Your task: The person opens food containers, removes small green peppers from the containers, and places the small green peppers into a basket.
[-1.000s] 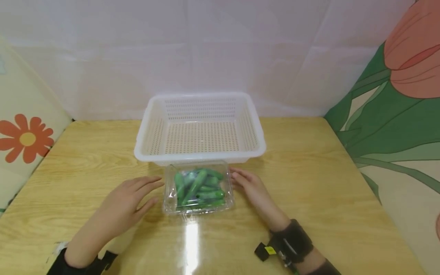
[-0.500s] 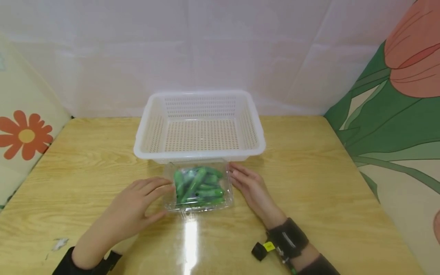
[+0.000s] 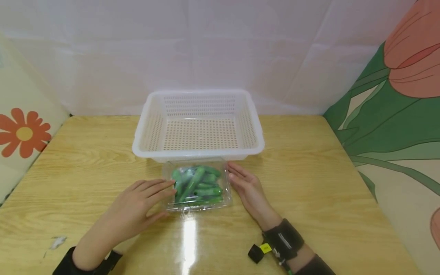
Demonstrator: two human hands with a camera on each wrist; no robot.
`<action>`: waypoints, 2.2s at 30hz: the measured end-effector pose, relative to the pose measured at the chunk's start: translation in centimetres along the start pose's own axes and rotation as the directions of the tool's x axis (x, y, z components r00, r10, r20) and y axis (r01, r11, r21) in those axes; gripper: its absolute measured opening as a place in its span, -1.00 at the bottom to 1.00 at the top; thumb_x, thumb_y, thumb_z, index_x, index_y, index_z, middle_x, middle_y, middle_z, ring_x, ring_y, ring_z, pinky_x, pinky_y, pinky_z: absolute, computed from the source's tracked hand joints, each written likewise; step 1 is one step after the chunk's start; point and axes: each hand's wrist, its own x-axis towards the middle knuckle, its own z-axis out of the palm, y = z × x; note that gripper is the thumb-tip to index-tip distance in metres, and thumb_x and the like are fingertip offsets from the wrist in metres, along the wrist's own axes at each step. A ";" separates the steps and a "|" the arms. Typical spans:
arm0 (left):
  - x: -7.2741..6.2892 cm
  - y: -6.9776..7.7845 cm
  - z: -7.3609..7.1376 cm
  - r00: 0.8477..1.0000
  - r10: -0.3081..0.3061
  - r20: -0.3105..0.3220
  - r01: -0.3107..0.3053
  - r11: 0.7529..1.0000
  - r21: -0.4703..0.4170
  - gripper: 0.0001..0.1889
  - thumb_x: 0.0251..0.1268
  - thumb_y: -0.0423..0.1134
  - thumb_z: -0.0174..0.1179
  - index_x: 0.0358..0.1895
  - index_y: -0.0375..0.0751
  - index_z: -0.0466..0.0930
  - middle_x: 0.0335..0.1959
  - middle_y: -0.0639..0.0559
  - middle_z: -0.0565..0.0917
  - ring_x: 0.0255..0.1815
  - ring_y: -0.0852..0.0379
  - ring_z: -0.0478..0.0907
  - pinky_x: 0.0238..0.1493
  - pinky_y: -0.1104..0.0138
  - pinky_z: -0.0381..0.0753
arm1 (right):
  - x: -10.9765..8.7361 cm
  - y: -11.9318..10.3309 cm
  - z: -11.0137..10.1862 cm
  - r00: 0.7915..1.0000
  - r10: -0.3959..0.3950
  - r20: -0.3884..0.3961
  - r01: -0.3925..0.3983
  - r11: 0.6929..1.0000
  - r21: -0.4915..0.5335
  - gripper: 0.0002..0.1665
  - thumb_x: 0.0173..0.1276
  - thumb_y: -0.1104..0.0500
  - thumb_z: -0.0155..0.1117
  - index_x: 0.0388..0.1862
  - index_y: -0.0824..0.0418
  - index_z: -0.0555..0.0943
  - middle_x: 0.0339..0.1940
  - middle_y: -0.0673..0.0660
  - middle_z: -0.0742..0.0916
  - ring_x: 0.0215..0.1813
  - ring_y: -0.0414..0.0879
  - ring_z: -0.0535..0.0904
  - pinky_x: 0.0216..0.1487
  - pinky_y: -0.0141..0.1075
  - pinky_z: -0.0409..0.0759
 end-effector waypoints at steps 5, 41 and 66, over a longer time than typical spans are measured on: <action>0.0 0.1 0.0 1.000 -0.003 -0.001 0.003 1.000 0.000 -0.40 0.04 -0.04 0.50 0.21 -0.11 0.62 0.30 -0.02 0.55 0.28 -0.04 0.48 0.22 0.08 0.50 | 0.0 0.0 -0.1 1.000 -0.001 0.000 0.001 0.999 0.044 -0.59 0.51 0.40 0.02 0.27 0.17 0.52 0.11 -0.07 0.69 0.21 -0.24 0.56 0.28 -0.39 0.46; 0.2 2.0 0.8 0.995 0.100 -0.020 -0.089 0.943 0.322 -0.56 0.14 -0.34 0.36 0.13 -0.34 0.63 0.17 -0.16 0.64 0.15 -0.04 0.60 0.17 0.11 0.58 | 0.2 0.2 -0.7 0.994 -0.034 0.099 0.021 0.991 0.129 -0.59 0.66 0.19 -0.18 0.06 0.05 0.67 0.14 0.03 0.70 0.23 -0.17 0.57 0.29 -0.32 0.47; 1.0 2.6 -0.5 0.943 0.199 0.266 -0.324 0.726 0.607 -0.61 0.38 -0.26 0.08 0.21 -0.29 0.59 0.21 -0.16 0.60 0.22 0.00 0.57 0.24 0.21 0.54 | 0.1 0.0 -0.6 0.999 -0.003 0.053 -0.002 0.997 0.081 -0.64 0.66 0.15 -0.17 0.06 0.02 0.63 0.11 -0.04 0.70 0.23 -0.21 0.55 0.29 -0.34 0.47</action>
